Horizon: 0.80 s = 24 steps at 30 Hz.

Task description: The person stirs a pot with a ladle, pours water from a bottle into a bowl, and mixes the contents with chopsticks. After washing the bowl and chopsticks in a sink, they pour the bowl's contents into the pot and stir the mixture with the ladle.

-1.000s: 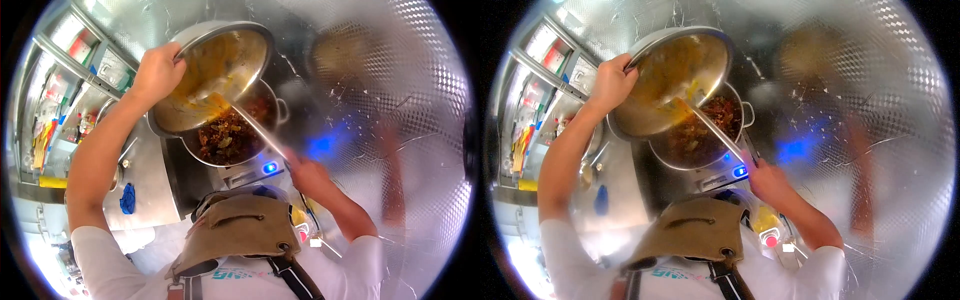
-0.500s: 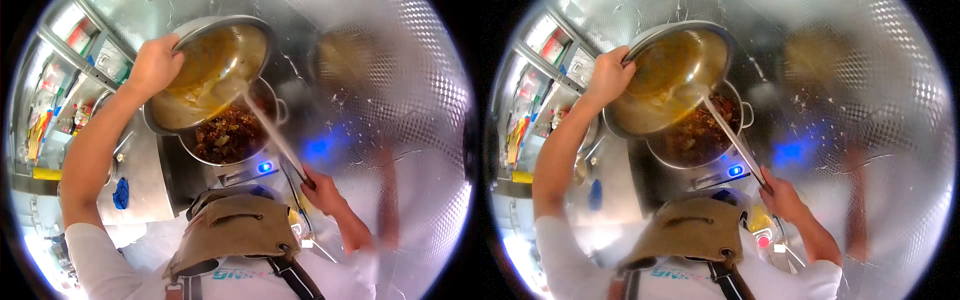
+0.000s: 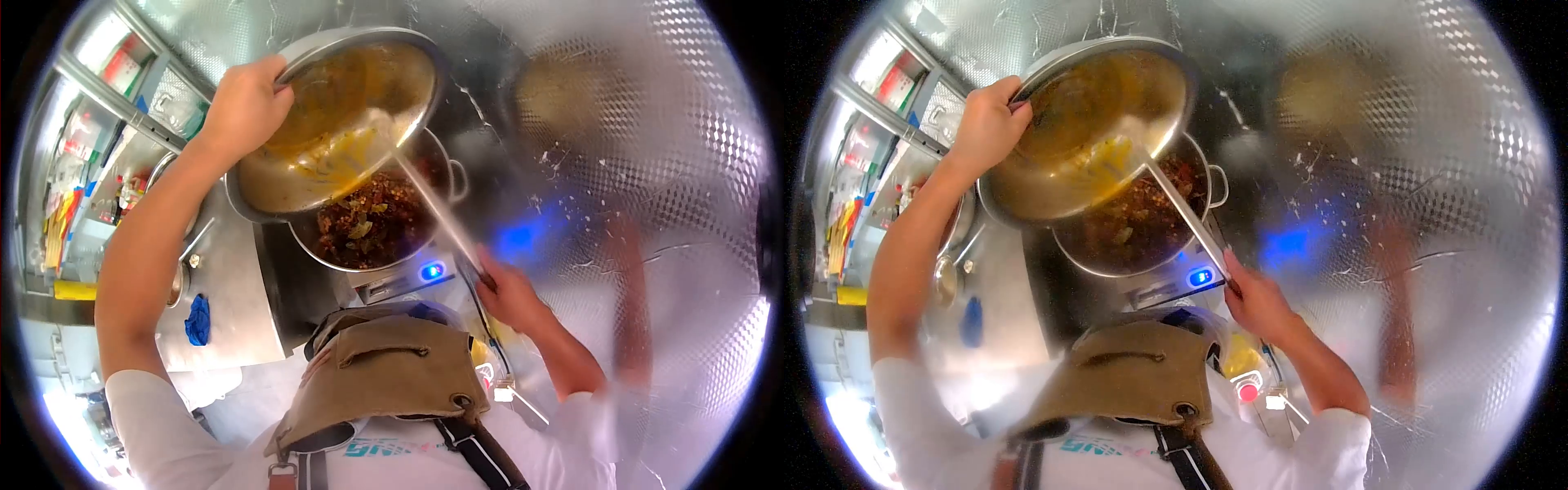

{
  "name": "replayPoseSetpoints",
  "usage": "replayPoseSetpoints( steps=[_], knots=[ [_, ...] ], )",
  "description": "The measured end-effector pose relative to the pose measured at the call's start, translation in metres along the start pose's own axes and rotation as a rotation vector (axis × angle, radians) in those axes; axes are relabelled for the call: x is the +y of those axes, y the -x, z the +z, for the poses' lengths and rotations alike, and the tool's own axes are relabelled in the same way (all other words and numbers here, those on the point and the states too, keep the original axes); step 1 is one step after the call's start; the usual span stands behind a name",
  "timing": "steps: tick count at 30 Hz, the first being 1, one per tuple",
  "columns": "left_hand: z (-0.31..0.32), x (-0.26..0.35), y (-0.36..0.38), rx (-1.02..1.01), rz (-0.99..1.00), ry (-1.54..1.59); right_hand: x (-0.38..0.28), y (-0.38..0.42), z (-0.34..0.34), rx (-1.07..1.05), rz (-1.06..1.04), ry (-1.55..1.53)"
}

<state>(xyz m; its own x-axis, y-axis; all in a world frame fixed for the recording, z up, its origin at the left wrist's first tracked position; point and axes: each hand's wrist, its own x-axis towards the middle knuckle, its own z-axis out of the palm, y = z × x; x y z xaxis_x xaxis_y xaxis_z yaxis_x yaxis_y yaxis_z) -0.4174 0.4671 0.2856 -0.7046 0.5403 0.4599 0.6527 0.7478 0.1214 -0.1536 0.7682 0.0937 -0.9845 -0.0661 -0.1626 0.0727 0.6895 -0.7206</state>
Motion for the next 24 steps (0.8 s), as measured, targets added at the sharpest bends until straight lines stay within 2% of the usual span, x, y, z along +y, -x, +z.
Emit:
replayPoseSetpoints(
  steps=[2,8,11,14,20,23,24],
  knots=[
    [0.002,0.001,-0.002,0.068,0.082,0.036,0.017,-0.019,0.019,0.142,-0.156,0.233],
    [0.004,-0.002,-0.004,0.058,0.022,0.059,0.001,-0.009,0.036,0.019,-0.027,0.477],
    [0.002,-0.014,-0.006,0.085,0.002,0.036,0.006,0.024,0.025,-0.131,0.036,0.493],
    [0.004,-0.017,-0.003,0.074,-0.038,0.033,0.012,0.042,0.009,-0.077,-0.059,0.379],
    [-0.003,-0.002,-0.008,-0.011,-0.136,0.015,0.003,-0.018,0.043,0.014,-0.238,0.265],
    [0.000,-0.009,-0.005,0.093,0.025,0.064,0.014,-0.017,0.050,-0.006,-0.223,0.377],
    [-0.002,-0.010,-0.005,0.077,-0.010,0.057,0.019,-0.013,0.048,-0.016,-0.214,0.433]
  ],
)
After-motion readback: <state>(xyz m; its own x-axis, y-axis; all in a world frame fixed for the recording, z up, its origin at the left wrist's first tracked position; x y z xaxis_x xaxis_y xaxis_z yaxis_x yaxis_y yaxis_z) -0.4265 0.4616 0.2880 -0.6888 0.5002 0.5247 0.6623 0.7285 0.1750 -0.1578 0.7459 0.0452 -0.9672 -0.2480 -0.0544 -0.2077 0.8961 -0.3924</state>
